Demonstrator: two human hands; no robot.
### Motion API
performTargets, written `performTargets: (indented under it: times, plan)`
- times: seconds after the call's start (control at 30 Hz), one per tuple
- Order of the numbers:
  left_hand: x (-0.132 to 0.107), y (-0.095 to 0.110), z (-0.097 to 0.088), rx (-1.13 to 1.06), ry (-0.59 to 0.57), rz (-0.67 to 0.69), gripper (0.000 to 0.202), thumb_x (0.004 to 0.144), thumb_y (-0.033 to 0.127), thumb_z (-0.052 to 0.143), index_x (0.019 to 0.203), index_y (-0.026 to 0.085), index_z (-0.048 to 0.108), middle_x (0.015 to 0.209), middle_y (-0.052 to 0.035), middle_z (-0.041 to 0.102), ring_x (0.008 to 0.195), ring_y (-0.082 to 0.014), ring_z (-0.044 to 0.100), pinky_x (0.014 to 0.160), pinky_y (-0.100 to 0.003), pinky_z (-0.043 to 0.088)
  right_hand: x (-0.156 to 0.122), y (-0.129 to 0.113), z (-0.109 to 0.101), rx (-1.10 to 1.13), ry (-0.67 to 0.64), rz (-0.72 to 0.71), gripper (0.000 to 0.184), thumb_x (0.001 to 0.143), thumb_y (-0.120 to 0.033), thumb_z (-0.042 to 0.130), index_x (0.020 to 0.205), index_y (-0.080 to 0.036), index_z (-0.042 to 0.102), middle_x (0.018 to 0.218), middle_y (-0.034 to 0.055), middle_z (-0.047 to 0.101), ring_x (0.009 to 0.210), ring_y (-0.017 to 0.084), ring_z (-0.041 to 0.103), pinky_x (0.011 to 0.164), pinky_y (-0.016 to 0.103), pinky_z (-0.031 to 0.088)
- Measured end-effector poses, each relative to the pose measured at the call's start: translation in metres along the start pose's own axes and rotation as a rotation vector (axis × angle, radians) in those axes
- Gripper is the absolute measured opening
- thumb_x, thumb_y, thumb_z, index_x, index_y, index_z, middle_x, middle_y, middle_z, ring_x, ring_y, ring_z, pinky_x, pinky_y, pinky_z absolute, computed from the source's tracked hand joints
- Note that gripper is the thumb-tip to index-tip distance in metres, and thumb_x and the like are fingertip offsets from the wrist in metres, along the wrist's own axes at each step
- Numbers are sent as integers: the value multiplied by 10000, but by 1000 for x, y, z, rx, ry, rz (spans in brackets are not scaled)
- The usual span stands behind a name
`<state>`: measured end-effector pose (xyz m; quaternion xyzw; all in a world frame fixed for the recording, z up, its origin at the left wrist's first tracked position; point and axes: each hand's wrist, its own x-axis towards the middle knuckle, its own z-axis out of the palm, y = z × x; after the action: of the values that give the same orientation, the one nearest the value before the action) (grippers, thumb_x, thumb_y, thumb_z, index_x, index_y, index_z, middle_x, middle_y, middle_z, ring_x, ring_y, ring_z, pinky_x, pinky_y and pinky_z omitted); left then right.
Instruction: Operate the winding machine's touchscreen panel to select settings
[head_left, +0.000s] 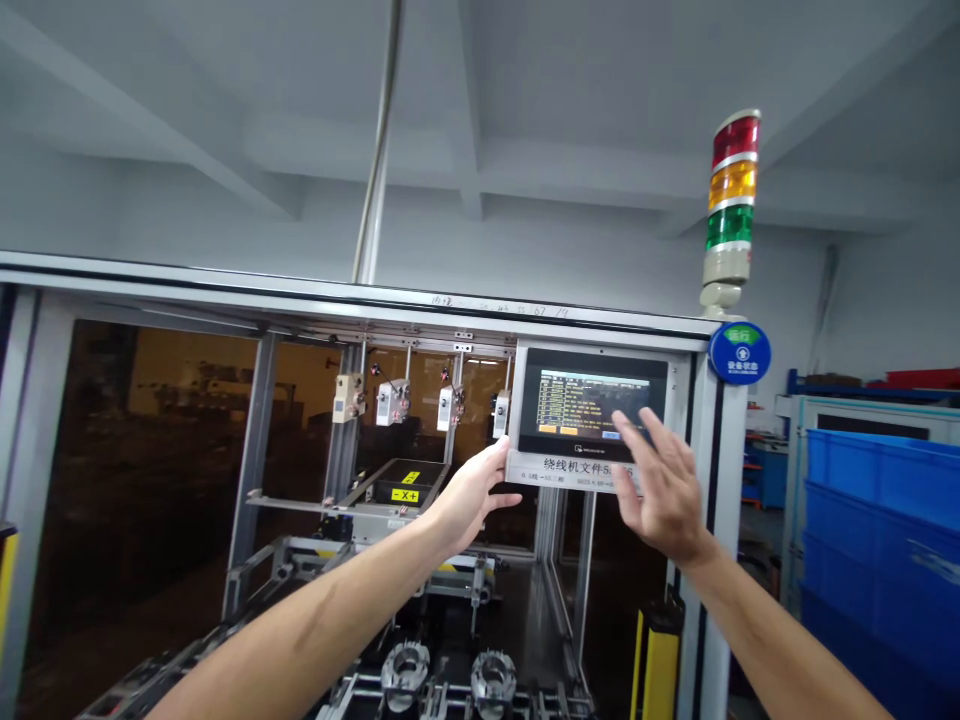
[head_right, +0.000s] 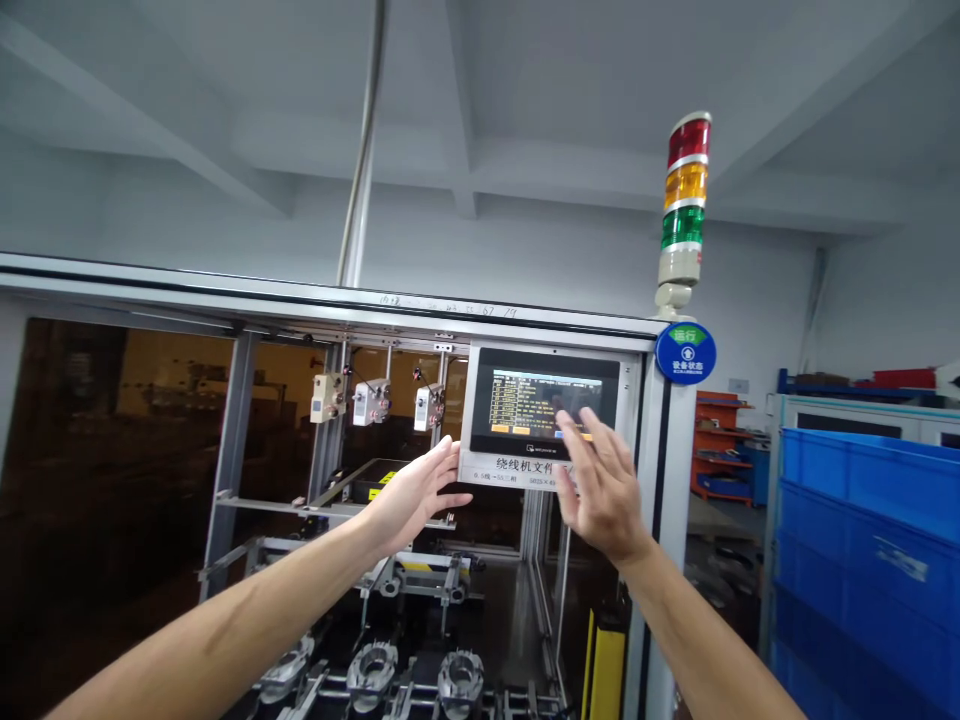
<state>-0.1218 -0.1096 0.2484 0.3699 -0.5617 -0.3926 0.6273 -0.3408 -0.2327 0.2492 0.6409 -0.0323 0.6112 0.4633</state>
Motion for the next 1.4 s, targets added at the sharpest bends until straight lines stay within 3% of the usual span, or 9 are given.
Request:
performTargets:
  times: [0.17, 0.27, 0.67, 0.9, 1.17, 1.4]
  plan:
    - [1, 0, -1, 14, -4, -1, 536, 959, 573, 437, 1347, 212, 523, 1456, -60, 414, 1259, -189, 446, 995, -378, 439, -15, 35, -7, -168, 37, 51, 629, 821, -136, 612, 1413, -63, 410, 1300, 147, 547, 1279, 333, 464, 986, 471, 427]
    - [1, 1, 0, 12, -3, -5, 524, 978, 549, 416, 1354, 197, 512, 1453, -72, 415, 1245, -183, 460, 1004, -389, 433, -23, 45, -7, -198, 36, 67, 656, 833, -132, 595, 1450, -66, 382, 1298, 153, 546, 1277, 336, 465, 988, 462, 424]
    - [0, -1, -1, -3, 2, 3, 511, 985, 516, 427, 1358, 175, 503, 1445, -84, 422, 1245, -196, 459, 990, -395, 438, -22, 42, -9, -203, 52, 77, 581, 830, -99, 580, 1390, -52, 437, 1278, 167, 557, 1248, 335, 492, 956, 454, 443]
    - [1, -4, -5, 24, -30, 41, 457, 981, 519, 432, 1306, 219, 550, 1437, -64, 435, 1239, -194, 465, 1002, -414, 434, -24, 43, -7, -217, 47, 85, 566, 832, -111, 585, 1378, -62, 444, 1274, 153, 564, 1255, 325, 489, 965, 437, 438]
    - [4, -7, -6, 6, -20, 37, 516, 959, 523, 479, 1353, 191, 497, 1443, -79, 427, 1262, -203, 448, 999, -414, 442, -24, 42, -6, -221, 39, 92, 543, 840, -111, 583, 1365, -66, 453, 1281, 147, 560, 1245, 323, 499, 943, 435, 446]
    - [2, -6, -4, -8, -2, 20, 454, 968, 508, 467, 1286, 195, 552, 1414, -79, 457, 1246, -204, 459, 969, -387, 457, -23, 43, -5, -201, 29, 84, 539, 842, -111, 592, 1363, -79, 460, 1281, 138, 562, 1249, 321, 497, 943, 446, 448]
